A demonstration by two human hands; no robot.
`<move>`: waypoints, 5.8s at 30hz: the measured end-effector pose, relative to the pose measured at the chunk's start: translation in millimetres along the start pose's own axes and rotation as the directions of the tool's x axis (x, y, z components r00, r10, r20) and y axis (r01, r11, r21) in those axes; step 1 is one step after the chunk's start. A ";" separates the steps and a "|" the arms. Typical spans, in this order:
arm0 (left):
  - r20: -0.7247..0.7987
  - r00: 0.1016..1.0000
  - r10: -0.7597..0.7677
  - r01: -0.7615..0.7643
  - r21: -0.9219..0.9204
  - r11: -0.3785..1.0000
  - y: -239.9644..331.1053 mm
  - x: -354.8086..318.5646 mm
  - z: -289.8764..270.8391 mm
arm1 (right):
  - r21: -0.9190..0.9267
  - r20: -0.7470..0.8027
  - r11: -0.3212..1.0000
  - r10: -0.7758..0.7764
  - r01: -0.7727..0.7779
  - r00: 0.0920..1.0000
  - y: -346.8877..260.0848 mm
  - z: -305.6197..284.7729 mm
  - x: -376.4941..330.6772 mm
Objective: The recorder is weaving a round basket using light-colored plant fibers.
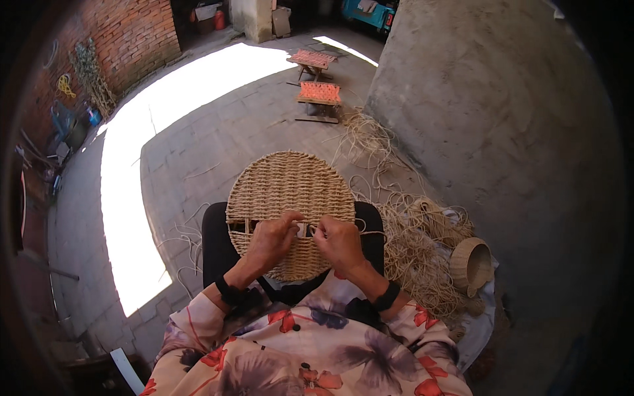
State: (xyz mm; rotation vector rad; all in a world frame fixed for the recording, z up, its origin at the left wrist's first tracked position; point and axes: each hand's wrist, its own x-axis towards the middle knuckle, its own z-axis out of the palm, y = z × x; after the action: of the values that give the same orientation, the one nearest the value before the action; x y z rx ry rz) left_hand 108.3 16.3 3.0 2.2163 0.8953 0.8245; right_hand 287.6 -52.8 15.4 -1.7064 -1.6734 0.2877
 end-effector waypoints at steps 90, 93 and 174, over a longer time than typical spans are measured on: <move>-0.608 0.794 0.006 0.357 0.474 0.805 -48.5 -32.1 -106.8 | -0.125 -0.176 0.967 -0.242 0.223 0.954 -7.6 -10.1 40.1; -0.624 0.761 -0.180 0.357 0.171 0.918 -44.1 -47.2 -122.5 | 0.200 -0.055 0.974 -0.094 0.103 0.994 -32.7 -3.6 46.7; -0.010 1.000 -0.015 0.018 0.516 0.857 -48.1 -41.9 -104.9 | 0.442 0.175 0.781 0.407 -0.441 0.897 152.2 -49.2 -3.9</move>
State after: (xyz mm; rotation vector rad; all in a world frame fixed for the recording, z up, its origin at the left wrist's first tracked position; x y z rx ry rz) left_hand -9.9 44.1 21.0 2.6563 1.2537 0.6297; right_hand 435.7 -57.6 -44.9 -1.6771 -1.1090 0.9058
